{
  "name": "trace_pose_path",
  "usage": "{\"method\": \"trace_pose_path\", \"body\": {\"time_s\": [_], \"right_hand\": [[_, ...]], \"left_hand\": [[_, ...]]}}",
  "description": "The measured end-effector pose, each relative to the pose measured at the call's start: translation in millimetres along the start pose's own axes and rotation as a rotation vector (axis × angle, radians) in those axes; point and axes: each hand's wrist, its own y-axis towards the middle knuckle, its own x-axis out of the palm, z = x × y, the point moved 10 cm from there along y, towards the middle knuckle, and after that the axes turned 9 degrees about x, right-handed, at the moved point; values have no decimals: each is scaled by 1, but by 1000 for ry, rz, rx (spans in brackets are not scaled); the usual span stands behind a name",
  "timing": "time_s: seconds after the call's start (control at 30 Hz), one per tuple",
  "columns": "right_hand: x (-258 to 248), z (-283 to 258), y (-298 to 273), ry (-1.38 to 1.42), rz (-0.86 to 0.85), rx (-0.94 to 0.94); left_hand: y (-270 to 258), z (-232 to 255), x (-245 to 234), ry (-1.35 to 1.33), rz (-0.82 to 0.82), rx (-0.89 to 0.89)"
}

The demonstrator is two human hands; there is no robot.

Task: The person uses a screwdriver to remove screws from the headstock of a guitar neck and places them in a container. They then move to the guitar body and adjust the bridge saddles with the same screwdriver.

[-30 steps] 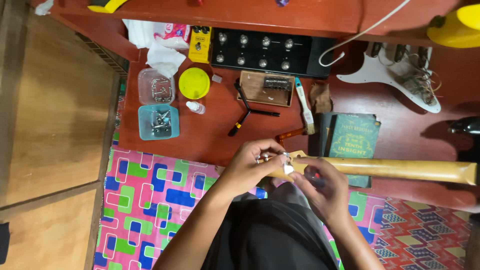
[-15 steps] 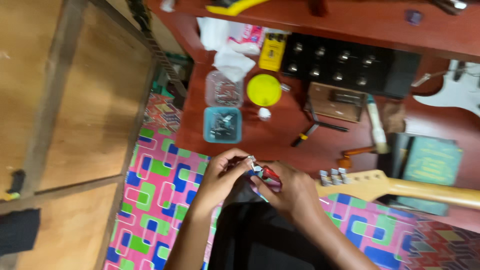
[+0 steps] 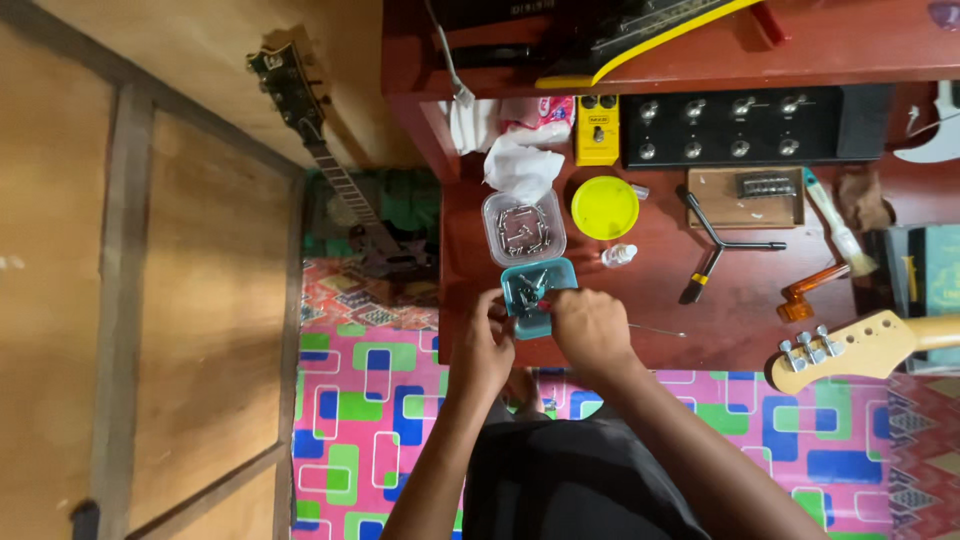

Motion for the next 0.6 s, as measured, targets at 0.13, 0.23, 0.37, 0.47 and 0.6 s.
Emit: {"method": "trace_pose_path", "body": {"time_s": [0.13, 0.23, 0.37, 0.47, 0.6], "right_hand": [[-27, -8, 1, 3, -57, 44], [-57, -3, 0, 132, -119, 127], [-99, 19, -23, 700, -64, 162], [-121, 61, -57, 1234, 89, 263], [-126, 129, -113, 1374, 170, 527]], "left_hand": [[8, -11, 4, -24, 13, 65], [12, -11, 0, -42, 44, 79], [7, 13, -10, 3, 59, 123], [1, 53, -19, 110, 84, 222], [-25, 132, 23, -47, -272, 301]]}}
